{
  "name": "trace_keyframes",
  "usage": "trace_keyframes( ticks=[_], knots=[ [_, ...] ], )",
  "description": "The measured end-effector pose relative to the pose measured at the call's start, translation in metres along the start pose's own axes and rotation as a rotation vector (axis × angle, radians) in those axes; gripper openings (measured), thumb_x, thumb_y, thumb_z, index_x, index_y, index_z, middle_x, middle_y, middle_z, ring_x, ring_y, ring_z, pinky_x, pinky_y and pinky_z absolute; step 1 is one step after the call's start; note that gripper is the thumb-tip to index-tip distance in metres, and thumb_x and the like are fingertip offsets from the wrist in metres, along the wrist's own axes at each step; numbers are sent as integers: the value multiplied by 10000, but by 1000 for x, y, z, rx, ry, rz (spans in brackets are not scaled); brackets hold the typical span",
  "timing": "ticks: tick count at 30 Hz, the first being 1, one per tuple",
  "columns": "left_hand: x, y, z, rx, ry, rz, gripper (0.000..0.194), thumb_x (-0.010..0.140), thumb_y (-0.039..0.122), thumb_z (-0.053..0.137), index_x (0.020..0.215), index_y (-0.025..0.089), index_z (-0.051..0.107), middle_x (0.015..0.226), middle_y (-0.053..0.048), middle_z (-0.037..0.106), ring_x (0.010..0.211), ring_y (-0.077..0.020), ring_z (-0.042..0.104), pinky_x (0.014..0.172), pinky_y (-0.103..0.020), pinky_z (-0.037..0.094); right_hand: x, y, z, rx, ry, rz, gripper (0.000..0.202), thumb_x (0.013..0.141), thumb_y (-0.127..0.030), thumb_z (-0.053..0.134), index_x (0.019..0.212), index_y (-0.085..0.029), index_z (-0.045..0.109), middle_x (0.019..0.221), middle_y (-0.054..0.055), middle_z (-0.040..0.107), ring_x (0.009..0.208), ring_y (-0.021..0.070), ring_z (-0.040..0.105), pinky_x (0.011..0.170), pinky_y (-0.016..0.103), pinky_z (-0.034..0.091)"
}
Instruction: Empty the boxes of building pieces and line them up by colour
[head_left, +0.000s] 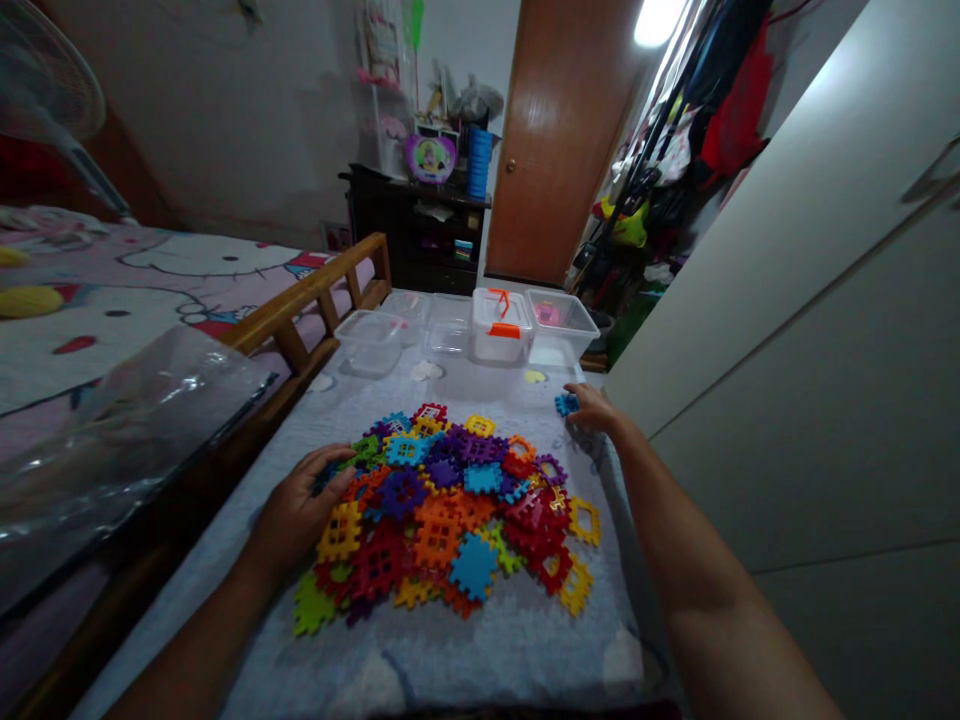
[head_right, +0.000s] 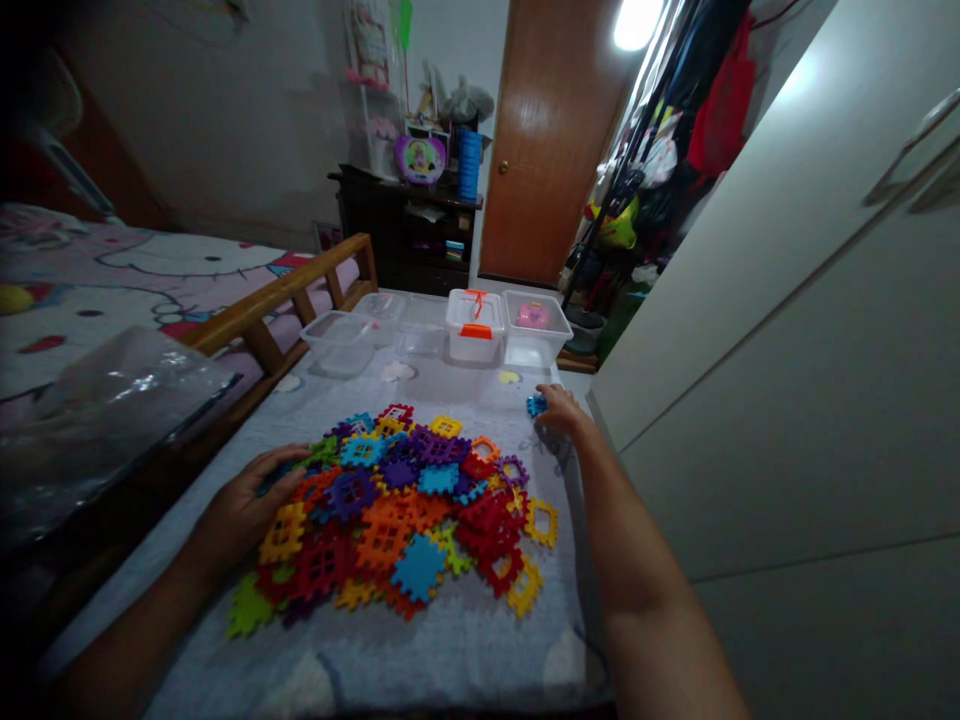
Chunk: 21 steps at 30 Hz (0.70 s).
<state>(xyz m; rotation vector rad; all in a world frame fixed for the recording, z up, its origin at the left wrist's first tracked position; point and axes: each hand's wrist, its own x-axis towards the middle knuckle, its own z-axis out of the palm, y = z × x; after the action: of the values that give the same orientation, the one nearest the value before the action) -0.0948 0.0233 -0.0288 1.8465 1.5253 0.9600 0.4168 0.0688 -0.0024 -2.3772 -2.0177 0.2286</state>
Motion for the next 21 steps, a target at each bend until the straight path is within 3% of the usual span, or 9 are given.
trace_keyframes(
  ticks=[14, 18, 21],
  knots=[
    [-1, 2, 0, -20, 5, -12, 508, 823, 648, 549, 1071, 228, 690, 1252, -91, 667, 1201, -309, 611, 1125, -480, 420, 0, -4, -2, 10, 34, 10, 572, 656, -142, 710, 1218, -230, 652, 1261, 108, 632, 1118, 298, 581, 938, 369, 468],
    [-1, 2, 1, -23, 7, 1, 493, 828, 631, 554, 1069, 222, 684, 1247, -93, 667, 1197, -305, 610, 1120, -472, 422, -6, -9, -9, 27, 63, 23, 711, 658, -133, 711, 1351, -210, 569, 1363, 140, 578, 1192, 321, 552, 988, 399, 450],
    [-2, 4, 0, -23, 3, -2, 495, 829, 626, 551, 1066, 213, 685, 1244, -98, 666, 1187, -302, 614, 1113, -466, 430, -15, -29, -16, 87, 98, -43, 752, 715, -171, 691, 1439, -168, 489, 1450, 171, 507, 1271, 334, 512, 1039, 428, 427]
  ],
)
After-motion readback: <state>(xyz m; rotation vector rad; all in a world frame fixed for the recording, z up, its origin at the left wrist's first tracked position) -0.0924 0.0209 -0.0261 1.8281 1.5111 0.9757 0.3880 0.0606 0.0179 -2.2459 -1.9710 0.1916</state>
